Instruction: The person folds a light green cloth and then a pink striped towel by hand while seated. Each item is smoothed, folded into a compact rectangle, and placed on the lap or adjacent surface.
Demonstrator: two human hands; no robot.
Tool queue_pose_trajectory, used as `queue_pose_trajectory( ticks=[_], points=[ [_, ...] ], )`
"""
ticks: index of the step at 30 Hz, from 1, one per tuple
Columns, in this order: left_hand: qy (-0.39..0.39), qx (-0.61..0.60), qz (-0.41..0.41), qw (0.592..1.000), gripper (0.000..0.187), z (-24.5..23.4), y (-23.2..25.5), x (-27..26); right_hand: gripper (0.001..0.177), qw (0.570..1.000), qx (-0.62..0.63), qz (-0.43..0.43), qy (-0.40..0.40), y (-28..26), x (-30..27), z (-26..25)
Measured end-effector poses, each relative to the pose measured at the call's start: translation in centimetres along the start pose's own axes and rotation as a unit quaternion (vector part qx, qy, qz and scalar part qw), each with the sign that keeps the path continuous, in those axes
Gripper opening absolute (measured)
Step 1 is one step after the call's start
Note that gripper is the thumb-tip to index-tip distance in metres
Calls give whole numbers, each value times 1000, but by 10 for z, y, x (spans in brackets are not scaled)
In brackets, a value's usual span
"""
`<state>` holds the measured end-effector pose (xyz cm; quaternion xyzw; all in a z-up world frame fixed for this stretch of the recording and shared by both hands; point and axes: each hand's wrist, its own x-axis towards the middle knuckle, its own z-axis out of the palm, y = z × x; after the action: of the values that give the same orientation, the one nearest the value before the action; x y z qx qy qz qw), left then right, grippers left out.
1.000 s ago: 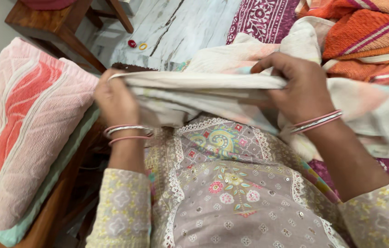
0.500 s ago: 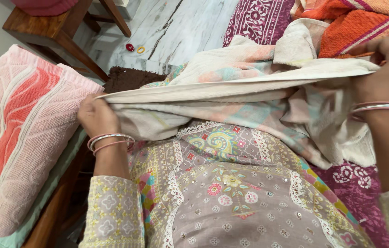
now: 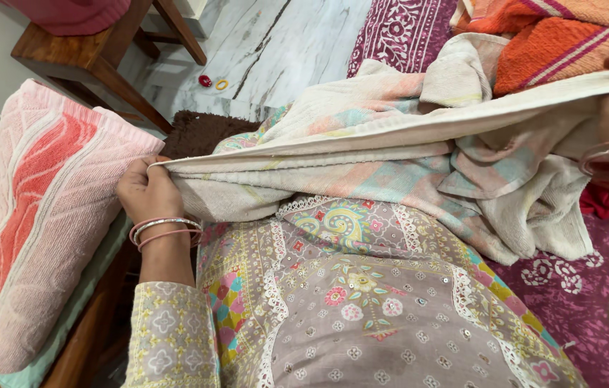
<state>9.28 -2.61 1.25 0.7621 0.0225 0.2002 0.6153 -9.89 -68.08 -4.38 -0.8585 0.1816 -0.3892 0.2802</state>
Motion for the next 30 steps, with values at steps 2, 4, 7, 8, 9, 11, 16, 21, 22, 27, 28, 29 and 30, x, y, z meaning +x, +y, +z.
queue_pose_trajectory(
  ticks=[2,4,7,8,9,11,16,21,22,27,28,29,30],
  points=[
    [1,5,-3,1000,21,0,0,-1,26,1000,-18,11,16,20,2,0],
    [8,5,-9,1000,21,0,0,0,24,999,-14,22,26,23,5,-3],
    [25,31,-5,999,20,0,1,-1,20,999,12,29,27,-3,7,-12],
    [22,30,-19,999,21,0,1,-2,19,999,26,32,25,-17,6,-16],
    [19,28,-33,999,21,1,1,-4,18,998,41,34,25,-31,6,-20],
    [7,21,-30,999,21,6,4,-5,17,997,70,40,12,-65,1,-27],
    [-57,-4,8,998,20,17,20,-10,15,990,123,59,-26,-151,-19,-17],
    [-165,-77,35,983,25,34,48,-29,12,989,96,43,-105,-227,-21,12],
    [-183,-81,28,979,28,39,55,-33,10,981,130,74,-125,-240,-24,16],
    [-275,-95,-24,957,23,62,91,-56,18,954,202,60,-214,-299,-37,37],
    [-294,-103,-42,949,22,66,97,-62,18,949,212,53,-225,-308,-40,39],
    [-305,-96,-66,945,22,71,103,-70,18,945,223,47,-236,-316,-43,41],
    [-317,-88,-87,940,23,76,108,-78,19,950,206,39,-233,-323,-45,44]
  ],
)
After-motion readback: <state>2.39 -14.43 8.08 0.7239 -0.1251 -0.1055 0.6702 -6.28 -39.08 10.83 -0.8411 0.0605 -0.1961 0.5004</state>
